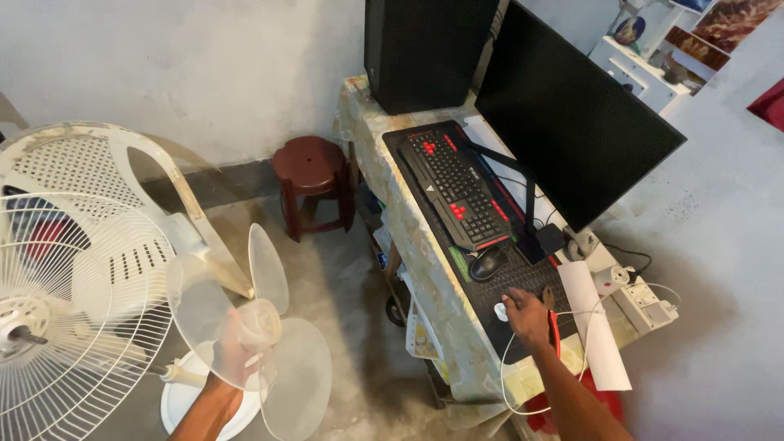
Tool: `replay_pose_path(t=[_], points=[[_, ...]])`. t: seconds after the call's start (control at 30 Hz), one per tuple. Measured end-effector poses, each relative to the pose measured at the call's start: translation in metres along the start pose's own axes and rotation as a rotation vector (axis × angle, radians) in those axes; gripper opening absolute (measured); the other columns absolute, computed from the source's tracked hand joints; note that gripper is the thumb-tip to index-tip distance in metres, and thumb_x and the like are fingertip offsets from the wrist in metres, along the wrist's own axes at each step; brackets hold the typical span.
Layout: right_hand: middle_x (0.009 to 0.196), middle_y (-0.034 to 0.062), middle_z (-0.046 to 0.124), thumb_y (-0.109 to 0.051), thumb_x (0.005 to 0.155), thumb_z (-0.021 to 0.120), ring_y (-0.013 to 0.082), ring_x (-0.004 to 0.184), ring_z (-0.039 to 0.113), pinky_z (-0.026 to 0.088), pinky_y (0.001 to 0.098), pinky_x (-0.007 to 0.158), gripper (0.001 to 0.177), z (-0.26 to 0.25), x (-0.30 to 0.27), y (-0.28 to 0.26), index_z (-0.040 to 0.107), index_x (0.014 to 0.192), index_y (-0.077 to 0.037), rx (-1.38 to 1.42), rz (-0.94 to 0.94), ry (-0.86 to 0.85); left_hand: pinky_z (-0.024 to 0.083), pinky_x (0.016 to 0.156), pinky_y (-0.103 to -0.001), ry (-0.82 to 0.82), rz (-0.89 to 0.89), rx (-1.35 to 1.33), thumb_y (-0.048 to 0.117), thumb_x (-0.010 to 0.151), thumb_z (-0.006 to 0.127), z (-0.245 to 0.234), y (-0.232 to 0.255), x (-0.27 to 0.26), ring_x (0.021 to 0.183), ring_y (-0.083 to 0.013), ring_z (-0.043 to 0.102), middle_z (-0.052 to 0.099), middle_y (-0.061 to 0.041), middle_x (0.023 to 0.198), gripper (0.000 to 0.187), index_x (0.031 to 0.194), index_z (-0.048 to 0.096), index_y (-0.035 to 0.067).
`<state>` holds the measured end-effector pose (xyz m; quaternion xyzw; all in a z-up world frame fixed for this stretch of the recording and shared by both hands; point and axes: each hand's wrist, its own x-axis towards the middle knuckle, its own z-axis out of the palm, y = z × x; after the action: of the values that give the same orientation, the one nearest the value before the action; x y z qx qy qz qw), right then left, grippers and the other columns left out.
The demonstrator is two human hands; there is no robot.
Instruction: The person assembles a white pedestal fan by attaching the front grille, inserting the fan blades, and securing the rear grille with a nut. The person uses a red checkered cloth to wipe the fan blades during the process.
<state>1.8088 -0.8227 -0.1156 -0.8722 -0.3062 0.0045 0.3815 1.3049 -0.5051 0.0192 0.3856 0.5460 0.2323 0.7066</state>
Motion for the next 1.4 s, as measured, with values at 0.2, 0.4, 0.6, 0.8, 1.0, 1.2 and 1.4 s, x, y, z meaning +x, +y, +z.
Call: replay_pose_path(t=[0.2,0.4,0.6,0.8,1.0,1.2,1.4], points=[[0.107,0.017,0.078,-0.054,0.083,0.071,0.0307,0.107,0.073,0.026,0.0411,0.128,0.06,-0.019,0.011,-0.019,0.075,0.121,-0.007,-0.31,0.158,-0.262,0.047,0.093,-0.042,0.05,-0.033,-0.04,0.069,0.097,0.039,0.01,0.007,0.003,0.108,-0.0218,0.064,0.066,-0.008,0.122,0.069,0.133,0.058,0.013],[0.131,0.0176,0.066,-0.061,0.077,0.075,0.0343,0.125,0.06,0.032,0.0446,0.117,0.074,-0.027,-0.001,-0.036,0.067,0.129,-0.008,-0.327,0.022,-0.178,0.042,0.099,-0.043,-0.011,-0.055,-0.069,0.073,0.094,0.033,0.013,0.003,0.017,0.113,-0.0232,0.062,0.065,-0.006,0.124,0.075,0.139,0.054,0.016],[0.136,0.0173,0.063,-0.049,0.081,0.075,0.0352,0.128,0.058,0.045,0.0437,0.107,0.066,-0.032,0.013,-0.088,0.066,0.13,-0.006,-0.194,-0.071,-0.102,0.045,0.081,-0.038,-0.035,0.034,-0.063,0.065,0.096,0.038,0.007,-0.003,0.031,0.096,-0.0187,0.062,0.064,-0.006,0.109,0.063,0.129,0.055,0.014],[0.127,0.0173,0.069,-0.039,0.088,0.073,0.0317,0.116,0.066,0.052,0.0424,0.098,0.056,-0.022,0.005,-0.192,0.065,0.131,-0.005,0.059,-0.271,-0.15,0.046,0.071,-0.035,-0.155,0.254,-0.028,0.041,0.096,0.05,-0.022,-0.019,0.047,0.085,-0.0159,0.059,0.06,-0.004,0.097,0.038,0.116,0.057,0.01],[0.102,0.0093,0.077,-0.03,0.09,0.077,0.0153,0.084,0.07,0.059,0.0302,0.077,0.048,0.007,-0.064,-0.338,0.067,0.131,-0.006,0.369,-0.311,-0.486,0.051,0.065,-0.031,-0.251,0.374,-0.028,0.023,0.095,0.056,-0.05,-0.008,0.026,0.078,-0.0107,0.059,0.06,0.001,0.089,0.021,0.111,0.061,0.01],[0.113,0.0099,0.074,-0.034,0.091,0.076,0.014,0.091,0.069,0.057,0.0293,0.081,0.061,0.03,-0.153,-0.487,0.059,0.143,-0.007,0.373,-0.397,-0.715,0.052,0.067,-0.029,-0.329,0.447,0.102,0.021,0.091,0.057,-0.099,0.031,-0.028,0.079,-0.0104,0.063,0.067,0.001,0.092,0.029,0.115,0.067,0.008],[0.131,0.01,0.062,-0.024,0.084,0.081,0.0139,0.097,0.069,0.057,0.0284,0.081,0.085,0.082,-0.23,-0.568,0.038,0.157,-0.01,0.568,-0.323,-0.818,0.046,0.066,-0.031,-0.342,0.59,0.066,0.047,0.105,0.046,-0.156,0.052,-0.038,0.08,-0.0144,0.056,0.065,-0.008,0.102,0.052,0.138,0.054,0.008]])
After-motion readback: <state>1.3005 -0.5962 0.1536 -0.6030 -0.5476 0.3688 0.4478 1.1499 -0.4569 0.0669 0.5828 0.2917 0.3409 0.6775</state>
